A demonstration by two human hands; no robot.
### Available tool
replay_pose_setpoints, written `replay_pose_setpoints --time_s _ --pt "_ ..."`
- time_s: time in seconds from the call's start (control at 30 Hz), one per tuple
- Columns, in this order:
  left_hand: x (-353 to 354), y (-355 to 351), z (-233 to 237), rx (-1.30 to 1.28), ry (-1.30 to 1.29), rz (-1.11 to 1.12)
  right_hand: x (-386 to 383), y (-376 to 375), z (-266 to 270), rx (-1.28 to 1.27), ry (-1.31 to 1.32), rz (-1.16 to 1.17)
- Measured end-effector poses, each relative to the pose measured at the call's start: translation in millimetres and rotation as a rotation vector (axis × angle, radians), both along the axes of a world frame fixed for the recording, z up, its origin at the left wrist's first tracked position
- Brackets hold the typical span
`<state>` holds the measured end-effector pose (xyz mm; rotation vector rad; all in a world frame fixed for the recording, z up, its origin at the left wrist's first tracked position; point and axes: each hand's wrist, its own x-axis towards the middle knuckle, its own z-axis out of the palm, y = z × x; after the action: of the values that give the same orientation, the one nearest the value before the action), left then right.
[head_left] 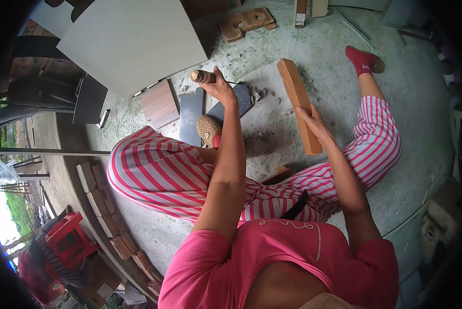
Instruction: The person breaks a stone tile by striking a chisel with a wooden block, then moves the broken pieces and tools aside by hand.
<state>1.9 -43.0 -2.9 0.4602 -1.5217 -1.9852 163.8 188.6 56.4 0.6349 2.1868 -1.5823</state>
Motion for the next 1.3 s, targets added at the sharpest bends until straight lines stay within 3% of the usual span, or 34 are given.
replay_pose_setpoints --time_s 0.2,0.33,0.57,0.7,0.77,0.83,1.0,1.07,1.1,1.17,1.23,1.3 --pt "1.2 -1.8 1.0 -0.008 0.056 0.091 -4.2 -13.7 18.9 0.053 -0.004 0.047" --pt "6.1 -0.4 8.6 -0.104 -0.143 0.085 -35.3 -37.1 68.3 0.063 0.065 0.106" --pt "13.8 21.2 29.2 -0.212 -0.189 0.042 -100.0 -92.0 187.5 0.002 0.663 0.231" --pt "12.2 24.8 22.1 -0.133 -0.162 -0.023 -106.5 -105.3 186.4 0.114 0.53 0.352" --pt "16.6 25.4 16.3 -0.12 -0.082 -0.007 -109.6 -100.2 152.4 0.427 0.129 0.718" --pt "19.4 27.8 18.1 0.082 0.012 -0.084 -115.1 -89.6 147.2 0.351 0.105 0.728" --pt "11.0 32.7 4.0 -0.146 -0.155 -0.042 -117.2 -103.1 223.9 0.347 0.391 0.63" --pt "11.5 34.1 6.6 -0.166 -0.166 -0.049 -121.0 -107.8 248.5 0.161 0.74 0.537" --pt "12.7 33.5 9.1 -0.188 -0.179 -0.046 -119.6 -106.9 252.2 0.162 0.743 0.536" --pt "13.0 32.1 10.8 -0.192 -0.181 -0.046 -115.5 -108.2 257.5 0.178 0.697 0.499" --pt "11.9 31.5 4.6 -0.173 -0.178 -0.042 -108.3 -112.0 230.2 0.256 0.537 0.463" --pt "18.1 33.1 18.7 -0.112 -0.132 -0.053 -114.9 -92.7 169.0 0.508 0.102 0.724"
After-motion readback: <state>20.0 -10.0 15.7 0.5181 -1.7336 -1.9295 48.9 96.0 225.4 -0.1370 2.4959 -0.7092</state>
